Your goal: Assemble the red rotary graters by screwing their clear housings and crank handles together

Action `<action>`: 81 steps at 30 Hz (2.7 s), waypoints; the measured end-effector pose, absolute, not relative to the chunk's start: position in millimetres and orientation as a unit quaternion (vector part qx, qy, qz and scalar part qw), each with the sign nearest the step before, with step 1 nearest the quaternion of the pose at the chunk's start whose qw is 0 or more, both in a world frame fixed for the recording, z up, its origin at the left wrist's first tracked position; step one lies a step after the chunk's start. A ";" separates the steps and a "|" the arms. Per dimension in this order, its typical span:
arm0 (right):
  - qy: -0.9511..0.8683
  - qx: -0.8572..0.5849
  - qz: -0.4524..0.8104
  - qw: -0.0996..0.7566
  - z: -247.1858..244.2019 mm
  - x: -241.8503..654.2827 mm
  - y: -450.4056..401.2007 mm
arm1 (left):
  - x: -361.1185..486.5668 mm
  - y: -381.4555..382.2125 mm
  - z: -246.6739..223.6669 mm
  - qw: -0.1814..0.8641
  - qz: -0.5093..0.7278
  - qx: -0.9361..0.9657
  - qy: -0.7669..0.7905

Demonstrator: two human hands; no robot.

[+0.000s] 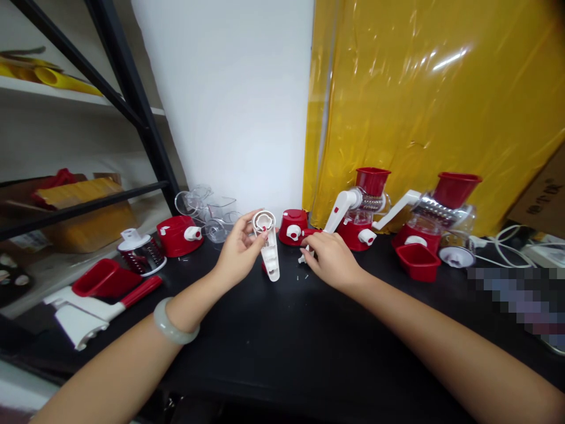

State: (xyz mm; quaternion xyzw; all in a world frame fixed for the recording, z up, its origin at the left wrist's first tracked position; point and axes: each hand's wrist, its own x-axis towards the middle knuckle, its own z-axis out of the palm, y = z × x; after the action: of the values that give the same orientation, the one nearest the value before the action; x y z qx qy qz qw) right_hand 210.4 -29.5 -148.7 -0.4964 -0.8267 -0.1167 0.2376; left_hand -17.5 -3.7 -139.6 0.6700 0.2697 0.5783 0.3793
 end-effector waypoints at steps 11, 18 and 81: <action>-0.843 -0.364 -0.036 0.395 -118.6 169.0 -45.4 | -15.4 -6.0 -141.4 0.350 0.595 0.667 0.281; -0.799 -0.384 0.030 0.463 -125.8 150.7 -30.5 | -13.3 -8.8 -148.5 0.324 0.616 0.654 0.296; -0.848 -0.237 0.039 0.473 -145.4 177.1 -9.6 | -16.3 -13.9 -175.1 0.122 0.514 0.819 0.223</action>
State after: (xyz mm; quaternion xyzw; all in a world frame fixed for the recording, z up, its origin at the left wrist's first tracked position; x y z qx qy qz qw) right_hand 177.1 -9.6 -145.4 -0.2373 -0.8479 0.0388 0.4725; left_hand -16.3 -13.9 -175.1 0.8194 0.2229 0.5138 0.1219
